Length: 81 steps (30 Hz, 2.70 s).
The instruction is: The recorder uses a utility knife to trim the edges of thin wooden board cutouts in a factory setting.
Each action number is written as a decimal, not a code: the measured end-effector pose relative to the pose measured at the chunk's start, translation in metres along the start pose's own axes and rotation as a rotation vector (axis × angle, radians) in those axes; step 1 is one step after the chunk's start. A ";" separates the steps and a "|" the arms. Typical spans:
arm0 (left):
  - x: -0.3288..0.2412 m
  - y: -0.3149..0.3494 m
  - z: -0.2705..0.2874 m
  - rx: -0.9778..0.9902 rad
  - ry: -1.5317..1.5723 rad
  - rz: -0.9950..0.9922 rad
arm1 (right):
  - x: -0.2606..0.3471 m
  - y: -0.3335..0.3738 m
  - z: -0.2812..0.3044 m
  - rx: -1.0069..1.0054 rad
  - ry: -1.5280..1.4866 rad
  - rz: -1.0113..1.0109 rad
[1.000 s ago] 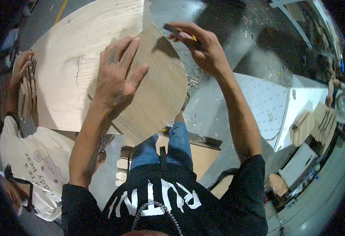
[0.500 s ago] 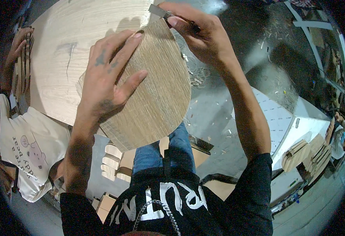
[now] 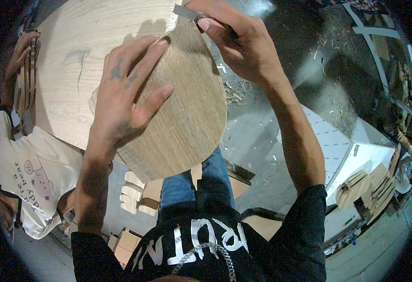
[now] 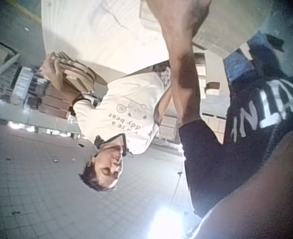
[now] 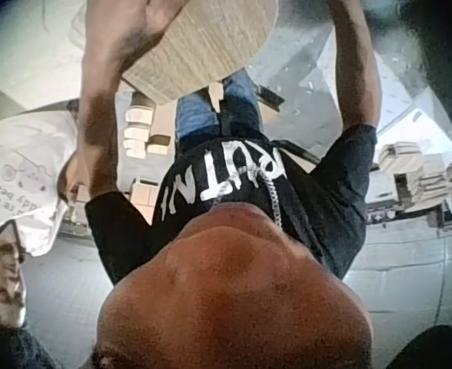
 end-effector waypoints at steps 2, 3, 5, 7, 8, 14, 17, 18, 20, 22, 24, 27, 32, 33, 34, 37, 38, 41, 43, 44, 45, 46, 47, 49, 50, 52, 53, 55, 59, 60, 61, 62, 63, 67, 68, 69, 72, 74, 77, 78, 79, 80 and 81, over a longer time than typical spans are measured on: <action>0.001 -0.001 -0.001 0.006 -0.002 0.000 | 0.001 -0.001 0.000 0.004 0.069 -0.020; 0.001 -0.001 -0.001 0.012 -0.008 0.002 | 0.003 -0.003 -0.001 0.024 0.084 -0.029; 0.001 0.000 0.001 0.014 -0.020 0.001 | 0.003 -0.003 -0.005 0.037 0.095 -0.041; 0.000 -0.001 0.000 0.015 -0.030 -0.006 | 0.001 -0.001 -0.008 0.042 0.050 0.022; -0.001 -0.002 0.000 -0.006 -0.019 -0.025 | -0.001 0.000 -0.008 0.044 0.077 0.059; -0.004 -0.002 0.000 -0.037 0.006 -0.063 | -0.006 0.001 0.005 -0.014 -0.059 -0.158; -0.006 -0.003 0.000 -0.039 0.013 -0.077 | -0.007 0.003 0.005 -0.032 -0.040 -0.110; -0.006 -0.003 -0.001 -0.042 0.019 -0.084 | -0.007 0.003 0.005 -0.036 -0.039 -0.108; -0.008 -0.003 -0.002 -0.045 0.014 -0.089 | -0.008 0.006 0.006 -0.046 -0.042 -0.146; -0.010 -0.001 -0.003 -0.047 0.006 -0.089 | -0.003 0.007 0.007 -0.028 -0.011 -0.222; -0.011 0.000 -0.001 -0.073 -0.003 -0.111 | -0.010 0.008 0.003 -0.005 0.017 -0.296; -0.013 -0.002 0.001 -0.078 -0.020 -0.126 | 0.009 0.008 0.011 -0.094 0.031 -0.063; -0.002 -0.001 0.005 -0.052 -0.031 -0.092 | 0.008 -0.003 0.002 -0.087 0.028 -0.017; 0.000 -0.002 0.005 -0.057 -0.032 -0.092 | 0.003 -0.002 0.003 -0.090 0.035 -0.025; 0.004 -0.001 0.005 -0.054 -0.029 -0.094 | 0.005 -0.003 0.000 -0.090 0.022 0.008; 0.017 0.000 0.007 -0.063 -0.012 -0.112 | -0.001 -0.001 -0.010 -0.028 0.017 0.052; 0.022 0.000 0.008 -0.067 -0.006 -0.112 | -0.002 0.001 -0.017 0.036 0.022 0.069; 0.042 -0.003 0.008 -0.081 0.019 -0.131 | 0.003 0.005 -0.019 0.000 0.008 0.001; 0.055 -0.006 0.009 -0.077 0.036 -0.150 | 0.012 0.010 -0.019 -0.077 0.021 0.015; 0.060 -0.008 0.009 -0.071 0.045 -0.156 | 0.017 0.014 -0.021 -0.073 0.132 0.009; 0.067 -0.009 0.010 -0.078 0.036 -0.154 | 0.020 0.016 -0.023 -0.068 0.243 0.003; 0.073 -0.012 0.010 -0.087 0.029 -0.155 | 0.019 0.022 -0.025 -0.109 0.288 -0.001; 0.078 -0.014 0.008 -0.083 0.039 -0.165 | 0.022 0.028 -0.025 -0.133 0.333 -0.022; 0.088 -0.017 0.009 -0.128 0.045 -0.218 | 0.026 0.037 -0.031 -0.181 0.357 -0.059; 0.092 -0.019 0.010 -0.121 0.051 -0.226 | 0.031 0.039 -0.035 -0.197 0.380 -0.098; 0.098 -0.020 0.013 -0.126 0.009 -0.225 | 0.040 0.050 -0.044 -0.257 0.418 -0.118; 0.099 -0.023 0.009 -0.123 0.023 -0.235 | 0.043 0.059 -0.047 -0.275 0.440 -0.138; 0.097 -0.028 0.008 -0.140 0.035 -0.246 | 0.058 0.076 -0.056 -0.342 0.487 -0.152; 0.095 -0.032 0.007 -0.149 0.037 -0.273 | 0.093 0.108 -0.121 -0.131 0.511 -0.225; 0.097 -0.031 0.008 -0.150 0.035 -0.255 | 0.104 0.115 -0.132 -0.080 0.464 -0.216; 0.099 -0.031 0.005 -0.152 0.039 -0.243 | 0.109 0.121 -0.139 -0.033 0.423 -0.213; 0.100 -0.030 0.003 -0.158 0.032 -0.241 | 0.110 0.119 -0.120 -0.144 0.372 -0.245; 0.103 -0.029 0.002 -0.157 0.046 -0.233 | 0.104 0.109 -0.095 -0.209 0.403 -0.273; 0.106 -0.026 0.006 -0.132 0.069 -0.172 | 0.050 0.007 -0.029 -0.154 0.773 -0.105; 0.099 -0.031 0.010 -0.148 0.072 -0.188 | 0.033 -0.012 -0.014 -0.152 0.777 -0.018; 0.097 -0.031 0.006 -0.135 0.082 -0.180 | 0.007 -0.027 -0.014 -0.128 0.716 0.042; 0.098 -0.027 0.003 -0.143 0.089 -0.178 | 0.016 -0.071 -0.006 -0.040 0.547 -0.097; 0.094 -0.026 0.003 -0.167 0.097 -0.212 | 0.007 -0.080 -0.014 0.064 0.498 -0.111; 0.088 -0.024 0.004 -0.173 0.085 -0.225 | 0.009 -0.079 -0.018 0.055 0.474 -0.027; 0.088 -0.023 0.004 -0.170 0.082 -0.219 | 0.008 -0.078 -0.019 0.059 0.468 -0.025; 0.086 -0.024 0.003 -0.161 0.084 -0.211 | 0.007 -0.077 -0.020 0.073 0.480 -0.033; 0.085 -0.024 0.002 -0.152 0.086 -0.205 | 0.007 -0.076 -0.020 0.086 0.494 -0.042; 0.084 -0.024 0.003 -0.151 0.086 -0.203 | 0.008 -0.076 -0.019 0.088 0.492 -0.042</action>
Point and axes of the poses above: each hand's wrist, its own y-axis away from the middle knuckle, its own z-axis out of the back of the hand, x = y × z, the point moved 10 cm from there along -y, towards the middle knuckle, and after that the axes turned 12 degrees about -z, right-handed, at the moved point
